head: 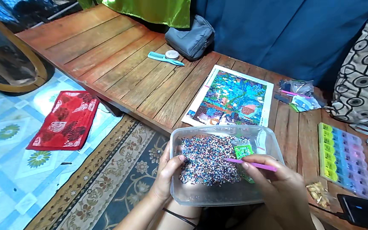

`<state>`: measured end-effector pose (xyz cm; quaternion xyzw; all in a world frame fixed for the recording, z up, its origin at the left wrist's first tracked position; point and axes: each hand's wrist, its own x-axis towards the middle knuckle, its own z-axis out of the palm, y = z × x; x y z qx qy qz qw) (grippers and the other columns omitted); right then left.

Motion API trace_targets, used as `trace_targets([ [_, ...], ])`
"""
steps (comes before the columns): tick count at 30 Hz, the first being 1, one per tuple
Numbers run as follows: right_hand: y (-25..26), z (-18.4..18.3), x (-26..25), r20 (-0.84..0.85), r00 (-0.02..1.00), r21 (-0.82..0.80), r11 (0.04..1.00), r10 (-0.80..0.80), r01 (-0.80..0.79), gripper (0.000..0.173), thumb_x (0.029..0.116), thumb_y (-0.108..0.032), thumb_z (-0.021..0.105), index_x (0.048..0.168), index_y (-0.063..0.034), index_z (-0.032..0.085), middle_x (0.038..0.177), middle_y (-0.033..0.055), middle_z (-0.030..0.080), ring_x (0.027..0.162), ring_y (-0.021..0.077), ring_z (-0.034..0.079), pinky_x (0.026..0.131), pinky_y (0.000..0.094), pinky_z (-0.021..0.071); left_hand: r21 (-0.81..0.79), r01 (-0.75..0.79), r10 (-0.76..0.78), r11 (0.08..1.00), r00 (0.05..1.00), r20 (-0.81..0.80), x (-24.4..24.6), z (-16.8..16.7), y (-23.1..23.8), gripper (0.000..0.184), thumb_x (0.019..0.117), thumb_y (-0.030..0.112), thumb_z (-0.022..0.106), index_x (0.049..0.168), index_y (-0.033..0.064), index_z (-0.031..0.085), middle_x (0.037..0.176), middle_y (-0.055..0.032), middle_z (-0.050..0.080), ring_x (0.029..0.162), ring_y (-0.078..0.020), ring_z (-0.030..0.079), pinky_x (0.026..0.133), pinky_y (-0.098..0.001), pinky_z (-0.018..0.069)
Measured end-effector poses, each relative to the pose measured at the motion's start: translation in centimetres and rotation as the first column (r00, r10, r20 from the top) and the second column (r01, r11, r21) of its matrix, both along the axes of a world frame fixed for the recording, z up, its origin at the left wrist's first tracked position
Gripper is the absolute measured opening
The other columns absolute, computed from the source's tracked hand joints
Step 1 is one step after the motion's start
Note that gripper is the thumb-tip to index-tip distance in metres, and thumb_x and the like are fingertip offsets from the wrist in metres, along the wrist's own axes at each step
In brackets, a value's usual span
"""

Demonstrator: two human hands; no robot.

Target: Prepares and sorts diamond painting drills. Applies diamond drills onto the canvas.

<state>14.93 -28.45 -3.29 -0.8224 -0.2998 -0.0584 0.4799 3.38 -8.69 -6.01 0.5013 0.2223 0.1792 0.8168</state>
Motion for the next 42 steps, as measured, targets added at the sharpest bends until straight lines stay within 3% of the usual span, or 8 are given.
trace_targets([
  [3, 0.14, -0.13, -0.08, 0.019, 1.000, 0.010, 1.000, 0.014, -0.014, 0.019, 0.0917, -0.024, 0.065, 0.093, -0.0095, 0.076, 0.086, -0.0046, 0.073, 0.070, -0.0048, 0.065, 0.064, 0.0116, 0.0545, 0.005, 0.004, -0.004, 1.000, 1.000, 0.008, 0.07, -0.03, 0.01, 0.063, 0.0845, 0.022, 0.054, 0.146, 0.0180, 0.045, 0.115, 0.0005, 0.068, 0.096, -0.0069, 0.069, 0.082, -0.0253, 0.0580],
  [7, 0.43, -0.58, -0.32, 0.053, 0.997, -0.012, 0.998, 0.065, -0.064, 0.019, 0.0917, -0.024, 0.064, 0.090, -0.0101, 0.077, 0.089, -0.0034, 0.074, 0.071, -0.0043, 0.064, 0.063, 0.0117, 0.0515, 0.006, -0.005, 0.005, 1.000, 1.000, -0.007, 0.09, 0.09, -0.02, 0.061, 0.0833, 0.022, 0.054, 0.143, 0.0178, 0.047, 0.108, 0.0020, 0.068, 0.091, -0.0051, 0.068, 0.079, -0.0234, 0.0575],
  [16, 0.27, -0.17, -0.41, -0.092, 0.982, 0.054, 0.985, 0.168, -0.163, 0.016, 0.0907, -0.023, 0.067, 0.092, -0.0103, 0.076, 0.086, -0.0049, 0.074, 0.071, -0.0038, 0.066, 0.063, 0.0118, 0.0556, 0.030, 0.000, 0.000, 1.000, 1.000, -0.001, 0.09, 0.11, -0.01, 0.064, 0.0851, 0.020, 0.052, 0.148, 0.0179, 0.043, 0.113, 0.0022, 0.067, 0.094, -0.0044, 0.067, 0.081, -0.0228, 0.0569],
  [22, 0.67, -0.07, -0.45, 0.043, 0.998, -0.039, 0.999, 0.036, -0.035, 0.017, 0.0900, -0.024, 0.064, 0.090, -0.0111, 0.076, 0.085, -0.0049, 0.073, 0.070, -0.0060, 0.063, 0.063, 0.0098, 0.0515, 0.019, -0.004, 0.004, 1.000, 1.000, -0.016, 0.01, 0.16, 0.00, 0.060, 0.0842, 0.022, 0.053, 0.143, 0.0170, 0.047, 0.106, 0.0029, 0.068, 0.091, -0.0044, 0.068, 0.080, -0.0229, 0.0571],
  [30, 0.17, -0.21, -0.86, -0.208, 0.914, 0.028, 0.937, 0.347, -0.349, 0.015, 0.0905, -0.021, 0.068, 0.090, -0.0074, 0.075, 0.082, -0.0037, 0.072, 0.070, -0.0061, 0.063, 0.063, 0.0100, 0.0523, 0.043, -0.003, 0.005, 0.999, 0.999, -0.046, 0.03, 0.49, -0.11, 0.061, 0.0839, 0.022, 0.052, 0.145, 0.0177, 0.047, 0.109, 0.0018, 0.068, 0.090, -0.0048, 0.068, 0.078, -0.0230, 0.0572],
  [36, 0.41, -0.06, -0.71, -0.124, 0.973, 0.001, 0.981, 0.194, -0.195, 0.016, 0.0879, -0.021, 0.066, 0.090, -0.0101, 0.077, 0.083, -0.0057, 0.072, 0.068, -0.0065, 0.063, 0.061, 0.0099, 0.0520, 0.033, -0.006, 0.008, 0.999, 0.999, -0.048, -0.03, 0.39, -0.16, 0.063, 0.0838, 0.023, 0.054, 0.146, 0.0173, 0.045, 0.109, 0.0015, 0.068, 0.091, -0.0054, 0.068, 0.079, -0.0235, 0.0569],
  [42, 0.25, -0.04, -0.91, -0.160, 0.958, 0.060, 0.971, 0.239, -0.232, 0.015, 0.0884, -0.019, 0.067, 0.090, -0.0076, 0.076, 0.084, -0.0044, 0.073, 0.069, -0.0063, 0.064, 0.063, 0.0097, 0.0541, 0.031, -0.006, 0.007, 0.999, 1.000, -0.026, -0.02, 0.46, -0.22, 0.062, 0.0852, 0.020, 0.052, 0.146, 0.0163, 0.044, 0.106, 0.0030, 0.068, 0.089, -0.0043, 0.068, 0.078, -0.0224, 0.0569],
])
